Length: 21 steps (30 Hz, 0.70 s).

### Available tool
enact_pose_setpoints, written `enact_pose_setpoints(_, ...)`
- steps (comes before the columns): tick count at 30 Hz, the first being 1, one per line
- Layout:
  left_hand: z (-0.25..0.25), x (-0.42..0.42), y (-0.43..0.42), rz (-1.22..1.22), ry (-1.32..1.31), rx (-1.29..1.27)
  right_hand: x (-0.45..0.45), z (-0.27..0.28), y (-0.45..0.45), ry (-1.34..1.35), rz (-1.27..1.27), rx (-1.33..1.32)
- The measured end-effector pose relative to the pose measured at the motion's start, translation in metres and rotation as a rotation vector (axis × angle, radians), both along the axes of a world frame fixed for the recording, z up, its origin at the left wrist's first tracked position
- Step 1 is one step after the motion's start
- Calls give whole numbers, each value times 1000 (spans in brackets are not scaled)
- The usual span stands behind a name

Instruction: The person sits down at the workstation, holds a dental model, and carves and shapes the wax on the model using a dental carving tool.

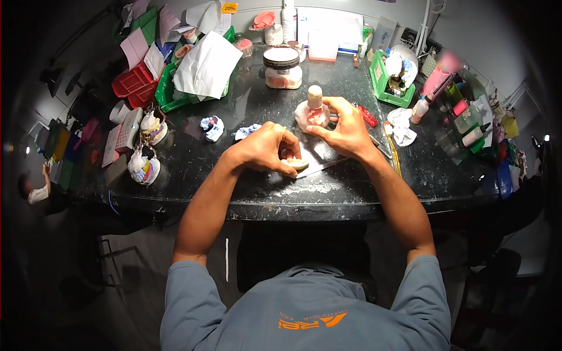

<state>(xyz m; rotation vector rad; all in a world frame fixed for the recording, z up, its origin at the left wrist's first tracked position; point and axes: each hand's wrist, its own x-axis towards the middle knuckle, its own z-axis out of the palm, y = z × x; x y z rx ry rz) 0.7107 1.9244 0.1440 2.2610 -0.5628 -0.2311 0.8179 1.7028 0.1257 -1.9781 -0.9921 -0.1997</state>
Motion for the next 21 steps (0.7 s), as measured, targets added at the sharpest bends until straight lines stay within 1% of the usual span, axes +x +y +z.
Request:
enact_pose_setpoints(2, -1, 0, 1, -12, -12, 10, -1, 2, 1, -17, -17, -7)
enact_pose_setpoints(6, -1, 0, 0, -25, -3, 22, -5, 10, 11, -124, -67, 215)
enact_pose_setpoints(9, -1, 1, -1, -25, 3, 23, -1, 5, 15, 61, 16, 293)
enact_pose_setpoints(10, -1, 0, -1, -24, 7, 23, -3, 5, 18, 85, 19, 329)
enact_pose_setpoints(16, 1, -1, -3, -14, 35, 4, -4, 3, 21, 133, 20, 375)
enact_pose_setpoints(21, 0, 0, -3, -21, 14, 3, -6, 4, 20, 106, 4, 366)
